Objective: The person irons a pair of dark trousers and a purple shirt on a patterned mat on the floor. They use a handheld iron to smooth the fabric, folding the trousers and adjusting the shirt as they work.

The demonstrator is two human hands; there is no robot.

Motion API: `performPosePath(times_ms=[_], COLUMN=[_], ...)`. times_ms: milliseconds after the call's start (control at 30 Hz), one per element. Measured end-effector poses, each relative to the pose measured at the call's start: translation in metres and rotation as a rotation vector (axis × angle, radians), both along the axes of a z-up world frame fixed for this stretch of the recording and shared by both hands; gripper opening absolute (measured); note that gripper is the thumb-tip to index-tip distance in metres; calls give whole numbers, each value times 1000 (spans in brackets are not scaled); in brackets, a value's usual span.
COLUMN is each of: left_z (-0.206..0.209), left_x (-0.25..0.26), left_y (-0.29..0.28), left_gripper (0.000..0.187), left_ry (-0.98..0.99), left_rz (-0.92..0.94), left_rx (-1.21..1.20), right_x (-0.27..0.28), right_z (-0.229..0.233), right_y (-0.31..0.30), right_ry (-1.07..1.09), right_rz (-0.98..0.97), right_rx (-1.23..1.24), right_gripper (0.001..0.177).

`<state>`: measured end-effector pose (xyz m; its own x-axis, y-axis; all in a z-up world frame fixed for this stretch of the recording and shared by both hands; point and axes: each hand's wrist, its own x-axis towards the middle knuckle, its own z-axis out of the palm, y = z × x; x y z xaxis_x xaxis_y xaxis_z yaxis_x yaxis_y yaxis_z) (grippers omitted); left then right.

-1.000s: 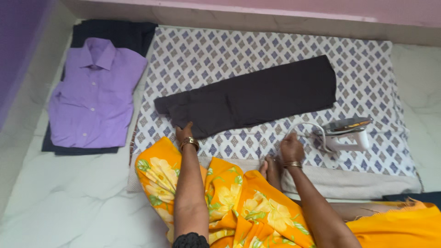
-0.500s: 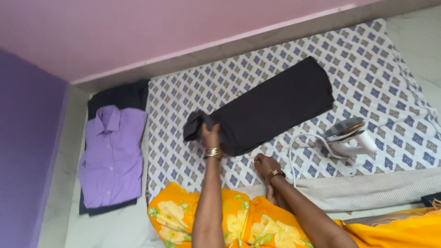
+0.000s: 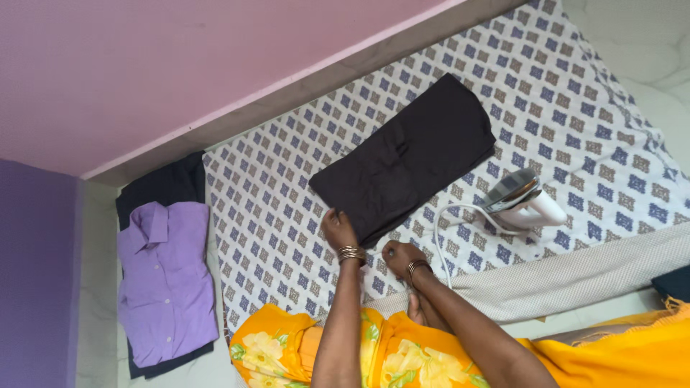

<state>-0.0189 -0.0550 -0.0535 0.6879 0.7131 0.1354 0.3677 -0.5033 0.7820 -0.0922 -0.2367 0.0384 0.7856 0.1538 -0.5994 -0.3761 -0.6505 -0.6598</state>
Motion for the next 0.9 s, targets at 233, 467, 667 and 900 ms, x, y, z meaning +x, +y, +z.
performPosePath(times_ms=[233, 467, 667, 900], left_z=[-31, -21, -11, 74], left_x=[3, 5, 0, -89], left_y=[27, 25, 43, 126], left_gripper=[80, 77, 63, 49], left_ry=[351, 224, 106, -125], left_rz=[-123, -155, -227, -242], left_rx=[-400, -799, -857, -1003], right_x=[1, 1, 46, 76], right_z=[-9, -28, -4, -44], right_y=[6, 13, 36, 94], right_ry=[-7, -549, -946, -528], right_rz=[41, -43, 48, -3], right_rx=[-37, -10, 173, 580], right_gripper=[22, 24, 55, 74])
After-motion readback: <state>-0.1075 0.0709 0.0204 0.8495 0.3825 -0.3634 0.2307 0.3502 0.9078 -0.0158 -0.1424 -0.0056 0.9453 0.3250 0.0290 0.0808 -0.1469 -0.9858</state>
